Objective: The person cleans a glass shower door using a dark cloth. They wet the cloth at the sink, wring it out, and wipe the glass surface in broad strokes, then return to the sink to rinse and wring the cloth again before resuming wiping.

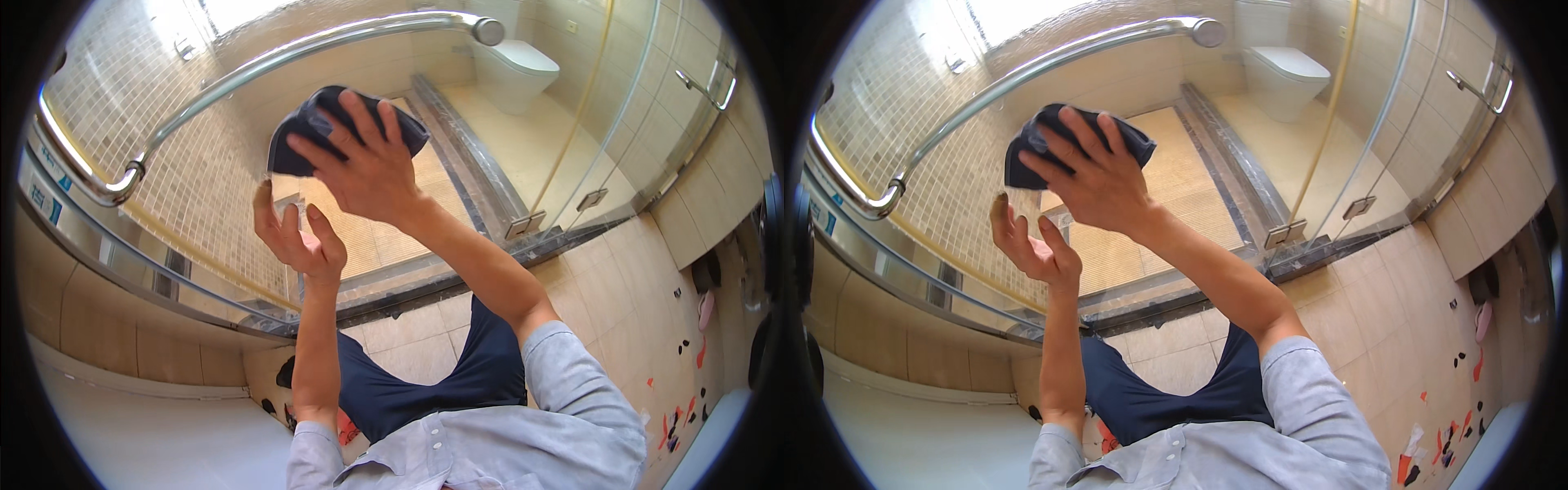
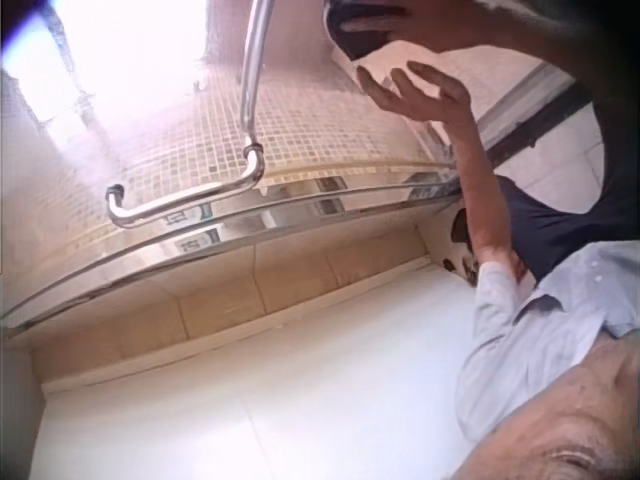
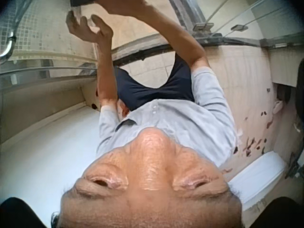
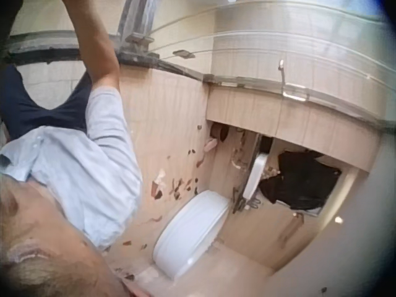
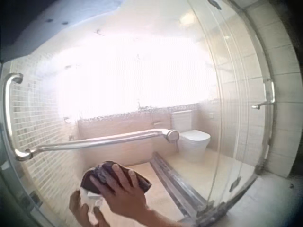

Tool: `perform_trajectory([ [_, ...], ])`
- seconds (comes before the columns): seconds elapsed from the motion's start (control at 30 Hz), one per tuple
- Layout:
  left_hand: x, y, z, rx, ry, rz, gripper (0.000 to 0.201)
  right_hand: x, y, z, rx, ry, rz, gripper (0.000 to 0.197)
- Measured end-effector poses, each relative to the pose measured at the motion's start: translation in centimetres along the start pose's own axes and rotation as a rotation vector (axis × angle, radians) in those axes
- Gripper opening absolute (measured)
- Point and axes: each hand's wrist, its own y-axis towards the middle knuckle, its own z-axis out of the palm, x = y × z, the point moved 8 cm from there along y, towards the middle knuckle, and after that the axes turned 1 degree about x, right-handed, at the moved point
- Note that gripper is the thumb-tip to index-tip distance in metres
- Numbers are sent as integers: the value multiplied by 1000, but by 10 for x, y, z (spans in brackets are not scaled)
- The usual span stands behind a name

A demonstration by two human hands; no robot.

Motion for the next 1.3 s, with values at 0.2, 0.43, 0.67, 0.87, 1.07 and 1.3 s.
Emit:
perform_trajectory([
  [0.2, -15, 18, 40, 57, -225, 101, 34, -109, -26, -55, -108, -212, 323, 61],
  [0.43, -15, 16, 62, 54, -291, 91, 33, -69, -87, -28, -46, -143, 387, 52],
  [0.67, -11, 15, 58, 88, -244, 117, 48, -47, -96, -12, -3, -98, 165, 47],
  [0.87, -14, 11, 63, 120, -159, 177, 47, -124, -131, -51, -117, -192, 489, 57],
  [1.07, -25, 11, 71, 124, -125, 157, 43, -100, -116, -43, -109, -155, 503, 61],
  [1.3, -67, 16, 103, 230, -271, 168, 43, -148, -26, -84, -199, -154, 376, 58],
])
